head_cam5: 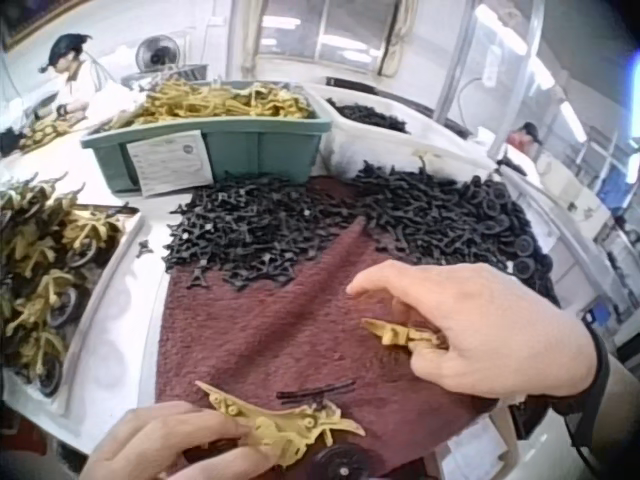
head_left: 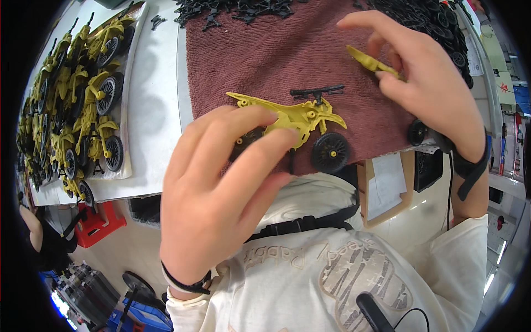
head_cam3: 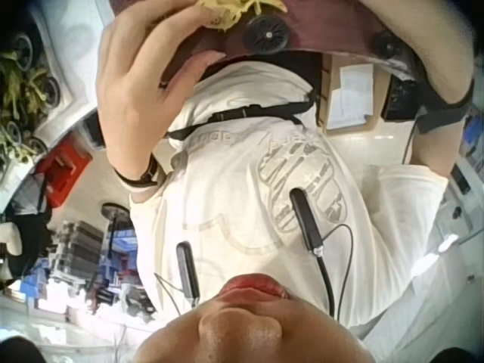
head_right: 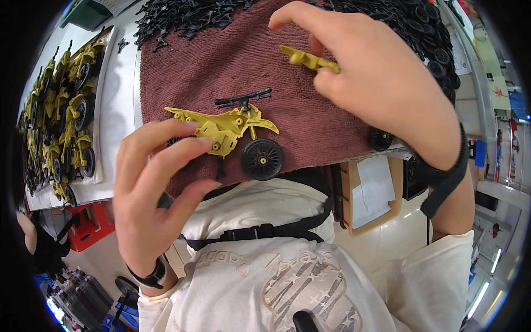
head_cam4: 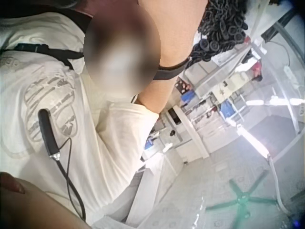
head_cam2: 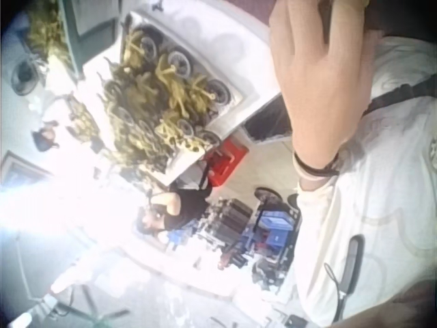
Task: Assembling plastic toy motorcycle components including frames and wheels on a factory production line.
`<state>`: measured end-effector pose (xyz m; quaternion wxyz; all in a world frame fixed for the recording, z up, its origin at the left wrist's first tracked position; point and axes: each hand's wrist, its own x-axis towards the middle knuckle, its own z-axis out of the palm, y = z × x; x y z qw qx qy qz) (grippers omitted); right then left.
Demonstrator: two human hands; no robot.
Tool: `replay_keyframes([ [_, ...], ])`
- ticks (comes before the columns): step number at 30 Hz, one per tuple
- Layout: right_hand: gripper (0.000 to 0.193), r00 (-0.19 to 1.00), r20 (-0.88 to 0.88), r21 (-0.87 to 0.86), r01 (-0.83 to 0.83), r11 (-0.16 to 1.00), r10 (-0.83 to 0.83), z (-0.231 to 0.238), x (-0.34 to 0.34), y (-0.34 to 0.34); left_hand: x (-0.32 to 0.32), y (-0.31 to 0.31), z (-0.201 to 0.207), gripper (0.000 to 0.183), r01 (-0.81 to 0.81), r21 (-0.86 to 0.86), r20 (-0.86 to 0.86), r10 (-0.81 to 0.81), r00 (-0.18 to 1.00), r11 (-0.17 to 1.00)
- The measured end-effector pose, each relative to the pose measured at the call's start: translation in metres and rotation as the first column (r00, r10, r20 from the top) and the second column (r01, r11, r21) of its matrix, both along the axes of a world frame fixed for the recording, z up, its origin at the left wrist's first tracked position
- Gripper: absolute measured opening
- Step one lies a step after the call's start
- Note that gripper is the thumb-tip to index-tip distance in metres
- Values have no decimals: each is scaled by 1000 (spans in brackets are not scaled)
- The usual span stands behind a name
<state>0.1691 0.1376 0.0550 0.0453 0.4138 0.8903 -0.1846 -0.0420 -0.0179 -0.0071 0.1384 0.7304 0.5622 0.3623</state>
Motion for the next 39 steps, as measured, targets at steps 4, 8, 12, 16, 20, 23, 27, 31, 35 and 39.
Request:
replay_keyframes([
  [4,54,898,-406,198,-95,976,170,10,35,14,6,0,-9,40,13,18,-154,-10,988,1000],
  [8,46,735,-664,-55,134,989,-136,19,35,-23,10,2,-6,42,27,39,-134,-21,991,999],
  [12,44,678,-678,-401,-16,916,-284,10,28,-37,-5,6,-3,64,55,26,187,-59,981,998],
  [16,37,504,-676,-607,33,794,-538,-24,0,-58,-6,18,14,77,35,120,40,-40,998,992],
  [20,32,512,-765,-506,-100,857,-391,-44,-8,-61,-11,26,8,61,70,64,-88,-64,994,996],
  [23,31,529,-761,-498,-106,860,-375,-48,-13,-66,-13,27,11,49,46,43,-196,-37,980,998],
  [27,31,658,-737,-215,-9,977,-156,-51,-15,-66,-18,26,12,49,51,-76,-159,-62,985,996],
  [31,32,805,-589,113,-7,994,73,-52,-16,-66,-18,24,12,50,41,-175,-163,-70,984,984],
  [35,30,712,-700,138,62,988,53,-67,-17,-74,-17,24,12,49,35,-213,-106,-59,993,976],
  [39,29,817,-563,252,23,968,127,-62,-16,-71,-20,26,10,48,42,-224,-121,-71,990,974],
])
